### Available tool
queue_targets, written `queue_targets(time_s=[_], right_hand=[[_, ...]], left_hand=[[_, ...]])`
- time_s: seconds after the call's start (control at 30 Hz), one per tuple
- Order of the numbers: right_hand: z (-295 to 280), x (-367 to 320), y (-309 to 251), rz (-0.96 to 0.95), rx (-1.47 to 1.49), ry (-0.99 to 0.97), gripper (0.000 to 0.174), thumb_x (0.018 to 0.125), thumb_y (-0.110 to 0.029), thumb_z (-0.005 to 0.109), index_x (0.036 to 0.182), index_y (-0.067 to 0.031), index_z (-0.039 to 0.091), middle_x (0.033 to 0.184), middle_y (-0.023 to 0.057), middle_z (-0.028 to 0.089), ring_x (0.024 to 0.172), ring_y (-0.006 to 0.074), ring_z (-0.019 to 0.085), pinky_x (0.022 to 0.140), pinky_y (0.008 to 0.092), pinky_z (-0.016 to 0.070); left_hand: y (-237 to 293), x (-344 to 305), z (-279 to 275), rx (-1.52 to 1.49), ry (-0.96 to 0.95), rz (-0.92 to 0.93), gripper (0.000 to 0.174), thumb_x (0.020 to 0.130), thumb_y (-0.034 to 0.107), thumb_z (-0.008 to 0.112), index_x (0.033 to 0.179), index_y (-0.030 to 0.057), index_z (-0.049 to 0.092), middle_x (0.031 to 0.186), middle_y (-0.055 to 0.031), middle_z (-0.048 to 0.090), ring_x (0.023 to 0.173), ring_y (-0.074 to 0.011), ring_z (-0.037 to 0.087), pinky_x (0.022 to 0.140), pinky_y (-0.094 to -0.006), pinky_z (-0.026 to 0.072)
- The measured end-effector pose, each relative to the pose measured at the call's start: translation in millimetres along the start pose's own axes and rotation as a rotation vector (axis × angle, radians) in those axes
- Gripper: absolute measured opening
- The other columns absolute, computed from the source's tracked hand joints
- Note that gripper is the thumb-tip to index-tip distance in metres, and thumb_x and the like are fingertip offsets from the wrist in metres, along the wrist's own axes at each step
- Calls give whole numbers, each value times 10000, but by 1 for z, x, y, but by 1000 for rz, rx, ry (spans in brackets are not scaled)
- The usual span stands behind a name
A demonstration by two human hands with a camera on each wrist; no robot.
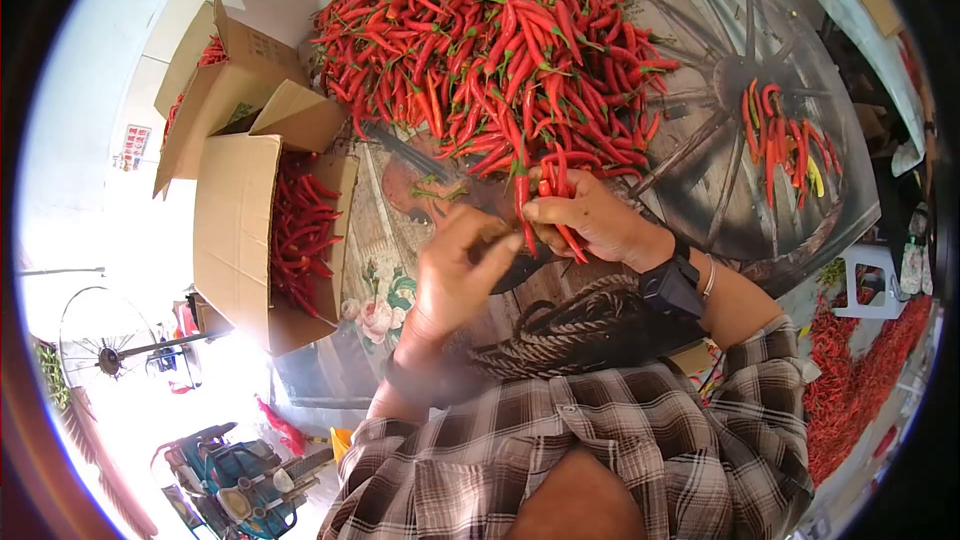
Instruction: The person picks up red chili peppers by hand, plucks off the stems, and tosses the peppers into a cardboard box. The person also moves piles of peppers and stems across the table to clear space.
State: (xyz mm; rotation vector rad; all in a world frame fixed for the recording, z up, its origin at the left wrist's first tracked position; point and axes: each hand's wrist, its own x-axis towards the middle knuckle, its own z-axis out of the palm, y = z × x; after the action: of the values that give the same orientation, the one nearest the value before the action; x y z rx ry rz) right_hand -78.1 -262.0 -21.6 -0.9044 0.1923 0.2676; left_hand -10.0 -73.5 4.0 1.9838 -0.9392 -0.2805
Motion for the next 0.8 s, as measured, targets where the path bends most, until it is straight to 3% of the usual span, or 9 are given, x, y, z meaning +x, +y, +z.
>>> queue_targets(time_s=[0.03, 0.1, 0.17, 0.23, 0.47, 0.53, 0.63, 0.77, 0.8], right_hand=[[2, -1, -2, -1, 1, 1, 148, 831, -171, 646, 885, -69, 553, 629, -15, 514, 495, 70, 480, 426, 223, 355], [5, -2, -6, 37, -132, -18, 134, 824, -136, 641, 888, -65, 549, 643, -17, 521, 511, 67, 487, 450, 217, 366], [7, -2, -4, 16, -195, -36, 130, 821, -128, 641, 883, -62, 547, 649, -21, 520, 521, 59, 484, 460, 216, 367], [7, 0, 0, -2, -256, -63, 127, 818, -119, 642, 877, -59, 546, 654, -24, 518, 531, 52, 481, 470, 215, 367], [4, -1, 6, -24, -480, -175, 147, 800, -135, 673, 885, -55, 584, 679, -62, 494, 583, 33, 459, 514, 210, 368], [1, 1, 8, -32, -502, -200, 148, 798, -132, 674, 892, -56, 589, 682, -64, 495, 587, 33, 461, 518, 208, 369], [0, 0, 7, -35, -433, -209, 119, 805, -104, 674, 858, -37, 591, 726, -32, 550, 617, 52, 505, 562, 214, 415], [2, -1, 0, 12, -324, -195, 141, 808, -147, 678, 854, -53, 584, 707, -28, 551, 586, 48, 504, 528, 210, 404], [2, -1, 0, 1, -280, -180, 159, 814, -189, 682, 836, -71, 579, 668, -34, 534, 557, 41, 488, 499, 210, 387]], left_hand=[[2, 3, 0, 0, -2, 1, 154, 795, 77, 698, 912, 23, 613, 794, -34, 578, 666, -126, 551, 569, -251, 442], [14, 10, -3, -511, 152, -363, 145, 833, 84, 680, 936, 4, 616, 833, -5, 596, 710, -59, 523, 590, -210, 436], [15, 13, -3, -570, 135, -377, 156, 858, 94, 662, 961, -11, 608, 865, 0, 596, 727, -38, 507, 611, -190, 438], [3, 11, 0, -403, 96, -262, 187, 863, 105, 660, 990, -16, 597, 818, -5, 589, 705, -43, 511, 607, -188, 434], [-2, 9, 0, -509, 37, -371, 99, 865, 81, 612, 909, -5, 591, 701, 12, 542, 597, -40, 491, 535, -184, 388], [-6, 9, -1, -954, -67, -532, 94, 874, 92, 568, 837, 6, 578, 641, 31, 485, 521, -25, 412, 460, -185, 306], [-13, 13, -6, -1376, -133, -611, 121, 888, 116, 553, 824, 14, 564, 593, 48, 422, 490, -17, 334, 419, -199, 231], [-19, 23, -30, -1038, 3, -546, 138, 878, 140, 591, 838, 11, 566, 643, 17, 483, 503, -29, 397, 424, -190, 285], [-21, 32, -34, -632, 91, -458, 176, 867, 172, 618, 858, 2, 573, 675, -1, 517, 532, -54, 450, 447, -191, 331]])
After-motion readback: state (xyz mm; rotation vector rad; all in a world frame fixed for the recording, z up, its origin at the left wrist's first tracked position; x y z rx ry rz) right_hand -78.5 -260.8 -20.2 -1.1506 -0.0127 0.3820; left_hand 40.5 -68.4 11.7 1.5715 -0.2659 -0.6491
